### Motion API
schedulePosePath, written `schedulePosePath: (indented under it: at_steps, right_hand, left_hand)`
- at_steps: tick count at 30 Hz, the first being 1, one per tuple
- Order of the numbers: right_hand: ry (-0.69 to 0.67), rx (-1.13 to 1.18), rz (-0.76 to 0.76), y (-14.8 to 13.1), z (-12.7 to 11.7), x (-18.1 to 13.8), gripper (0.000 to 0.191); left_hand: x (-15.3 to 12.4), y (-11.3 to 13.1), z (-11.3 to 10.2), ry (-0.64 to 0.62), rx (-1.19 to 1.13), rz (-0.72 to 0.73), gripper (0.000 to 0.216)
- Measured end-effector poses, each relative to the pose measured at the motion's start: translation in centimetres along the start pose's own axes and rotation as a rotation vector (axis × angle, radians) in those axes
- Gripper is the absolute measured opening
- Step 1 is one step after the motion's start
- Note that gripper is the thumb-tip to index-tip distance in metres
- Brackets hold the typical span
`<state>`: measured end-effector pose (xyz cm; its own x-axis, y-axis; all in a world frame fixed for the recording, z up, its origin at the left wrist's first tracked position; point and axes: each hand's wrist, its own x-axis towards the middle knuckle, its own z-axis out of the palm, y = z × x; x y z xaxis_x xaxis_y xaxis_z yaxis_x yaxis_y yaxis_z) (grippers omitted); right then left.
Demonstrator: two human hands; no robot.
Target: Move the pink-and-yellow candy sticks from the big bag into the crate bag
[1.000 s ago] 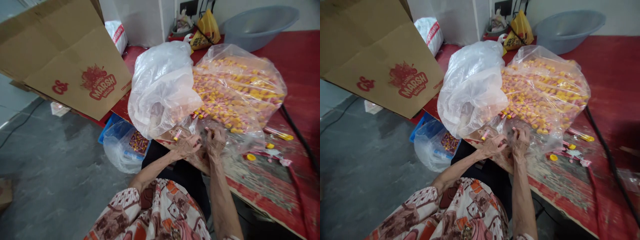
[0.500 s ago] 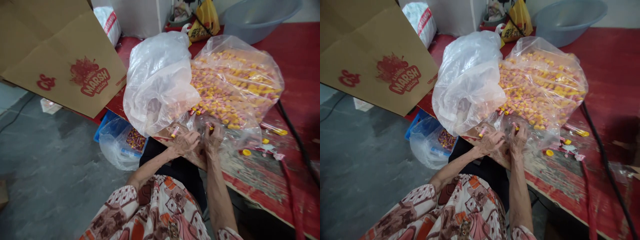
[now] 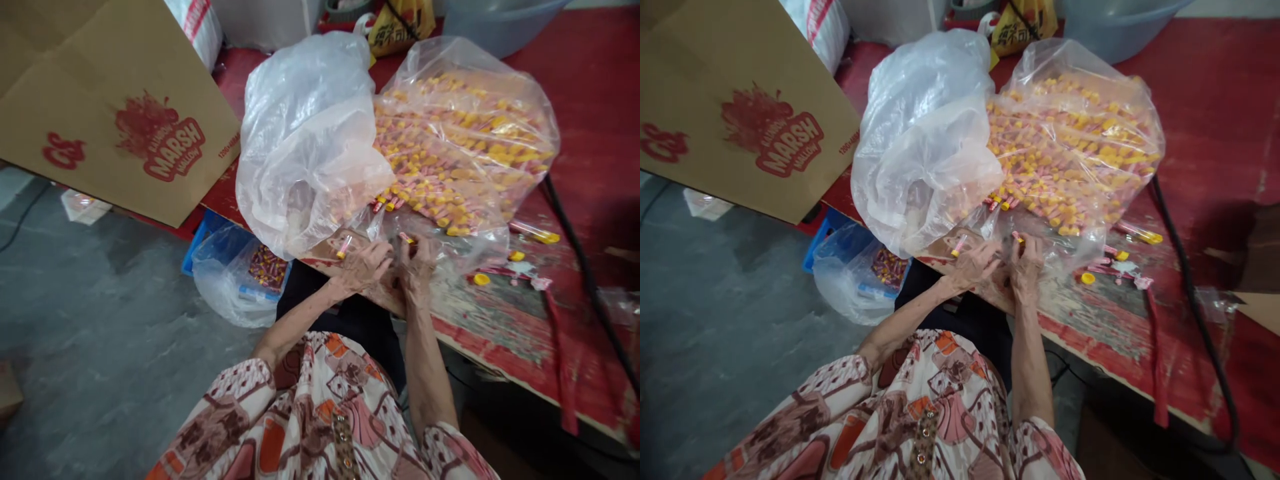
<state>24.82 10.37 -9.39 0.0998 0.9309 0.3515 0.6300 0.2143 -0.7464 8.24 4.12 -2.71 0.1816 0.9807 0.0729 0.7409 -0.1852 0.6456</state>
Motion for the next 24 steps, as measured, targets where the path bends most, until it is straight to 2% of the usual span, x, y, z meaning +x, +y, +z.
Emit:
schedulePosePath:
  at_steps: [5,8,11,16,20,24]
  right_hand:
    - [-0.08,0.019,-0.005,-0.3,0.0,-0.1,0.033]
    - [-0.047,0.028,0.026,-0.2,0.3,0.1,0.031]
    - [0.003,0.004,0.031,-0.1,0.4,0.1,0.037]
    - [-0.011,0.043,-0.018,-0.3,-0.1,0.2,0.038]
    - [-0.027,0.071,0.017,-0.8,-0.2,0.1,0.036]
    - [-0.015,0.097,0.028,-1.2,0.0,0.1,0.037]
  left_hand:
    - [0.2,-0.8,0.2,-0.097,-0.024,0.012,0.02]
    - [1.6,-1.0,-0.3,-0.086,-0.08,0.041,0.022]
    - [3.7,-1.0,-0.9,0.017,-0.075,0.015,0.03]
    - [6.1,-2.4,-2.0,0.161,0.054,-0.038,0.04]
    - [5.7,-5.6,-4.4,0.288,0.09,-0.13,0.028]
    - [4.9,-9.9,-8.8,0.49,0.11,-0.398,0.026]
